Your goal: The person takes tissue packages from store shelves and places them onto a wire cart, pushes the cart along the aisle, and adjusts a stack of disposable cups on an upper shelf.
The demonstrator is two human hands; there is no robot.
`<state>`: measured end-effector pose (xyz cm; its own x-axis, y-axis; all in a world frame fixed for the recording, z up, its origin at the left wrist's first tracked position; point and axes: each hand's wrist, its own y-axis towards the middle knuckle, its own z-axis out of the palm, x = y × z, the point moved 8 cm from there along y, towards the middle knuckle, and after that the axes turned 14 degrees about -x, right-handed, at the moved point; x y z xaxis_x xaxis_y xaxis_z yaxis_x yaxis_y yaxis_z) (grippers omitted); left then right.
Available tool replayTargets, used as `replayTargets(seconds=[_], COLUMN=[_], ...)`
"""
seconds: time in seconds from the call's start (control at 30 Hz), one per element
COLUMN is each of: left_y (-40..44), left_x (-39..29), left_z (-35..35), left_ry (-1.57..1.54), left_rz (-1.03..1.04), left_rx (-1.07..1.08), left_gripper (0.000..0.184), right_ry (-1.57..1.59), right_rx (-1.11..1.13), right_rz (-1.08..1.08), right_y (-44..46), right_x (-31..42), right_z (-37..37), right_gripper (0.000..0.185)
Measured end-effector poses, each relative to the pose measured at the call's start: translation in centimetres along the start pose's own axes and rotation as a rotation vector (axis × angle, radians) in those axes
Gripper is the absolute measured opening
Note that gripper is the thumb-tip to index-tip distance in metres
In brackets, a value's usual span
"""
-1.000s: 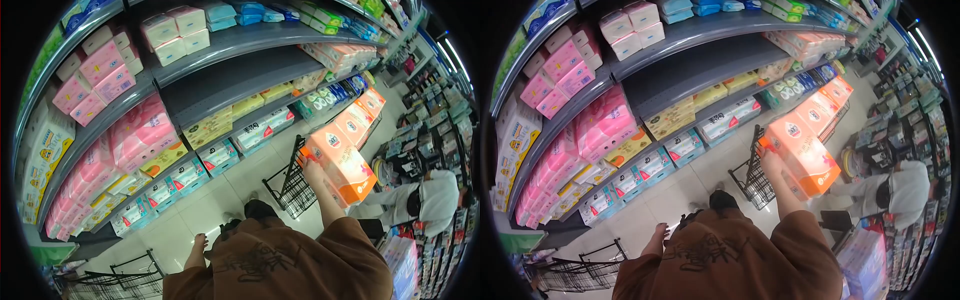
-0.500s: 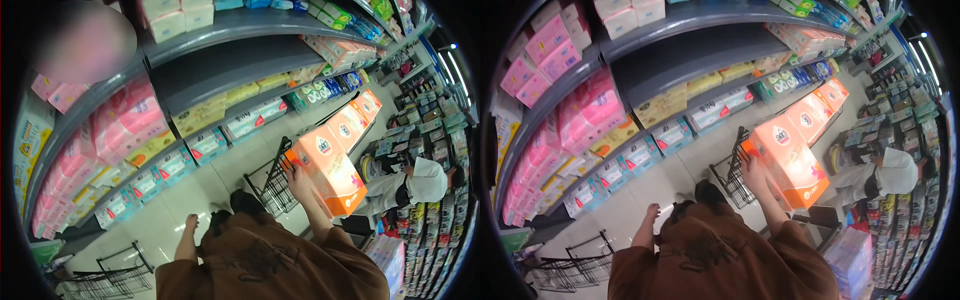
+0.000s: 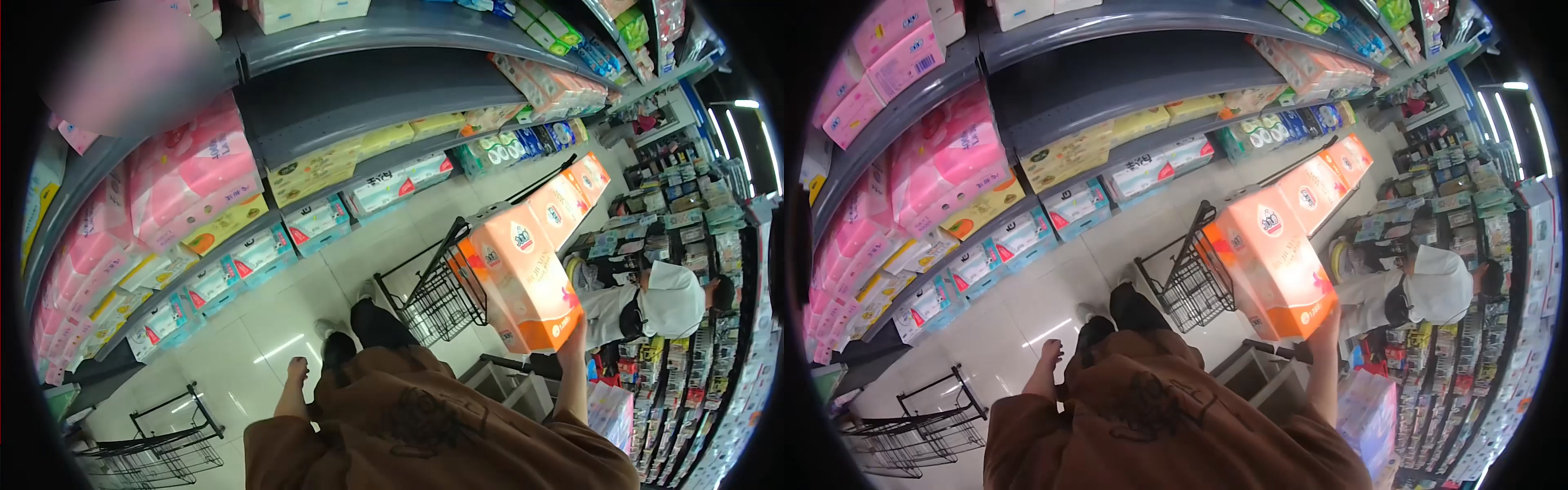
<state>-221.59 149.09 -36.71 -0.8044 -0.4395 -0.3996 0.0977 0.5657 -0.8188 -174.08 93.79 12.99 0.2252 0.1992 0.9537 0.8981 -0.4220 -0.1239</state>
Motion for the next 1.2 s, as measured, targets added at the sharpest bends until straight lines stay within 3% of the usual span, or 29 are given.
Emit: replayTargets(seconds=[0.03,0.23,0.43,0.63,0.8,0.93,0.97,1.03,1.13,1.2], left_y=[0.6,1.5,1.8,1.4,2.3,1.9,0.9,0.9,-1.3,-1.1], left_x=[0.1,-2.6,-3.7,-2.7,-0.5,1.1,1.1,1.8,2.5,5.5], left_z=[0.3,3.5,5.3,2.2,0.5,-0.8,-1.4,-1.6,-3.3,-3.8], left_ry=[0.031,-0.124,-0.115,-0.086,-0.041,-0.143,-0.185,-0.284,-0.396,-0.426], left_rz=[0.006,0.066,0.095,0.127,0.086,0.009,-0.017,0.003,-0.012,0.020], left_rx=[0.011,-0.025,0.015,-0.056,-0.065,-0.143,-0.124,-0.118,-0.210,-0.333], left_gripper=[0.034,0.038,0.035,0.038,0.040,0.038,0.030,0.034,0.037,0.036], right_ry=[0.462,0.410,0.406,0.346,0.417,0.444,0.414,0.593,0.642,0.730], right_rx=[0.288,0.427,0.411,0.294,0.363,0.485,0.604,0.737,0.681,0.878], right_rz=[0.410,0.356,0.294,0.029,0.035,0.033,0.135,0.179,0.139,0.189], right_y=[-1.6,-6.0,-6.0,-5.5,-5.9,-11.2,-12.7,-14.3,-18.2,-22.5], right_x=[-1.6,3.2,5.6,11.7,15.0,16.3,15.7,15.5,16.0,17.0], right_z=[2.3,7.1,7.5,4.9,7.2,20.5,24.4,32.9,44.0,51.6], right_gripper=[0.061,0.063,0.051,0.065,0.059,0.055,0.056,0.054,0.053,0.053])
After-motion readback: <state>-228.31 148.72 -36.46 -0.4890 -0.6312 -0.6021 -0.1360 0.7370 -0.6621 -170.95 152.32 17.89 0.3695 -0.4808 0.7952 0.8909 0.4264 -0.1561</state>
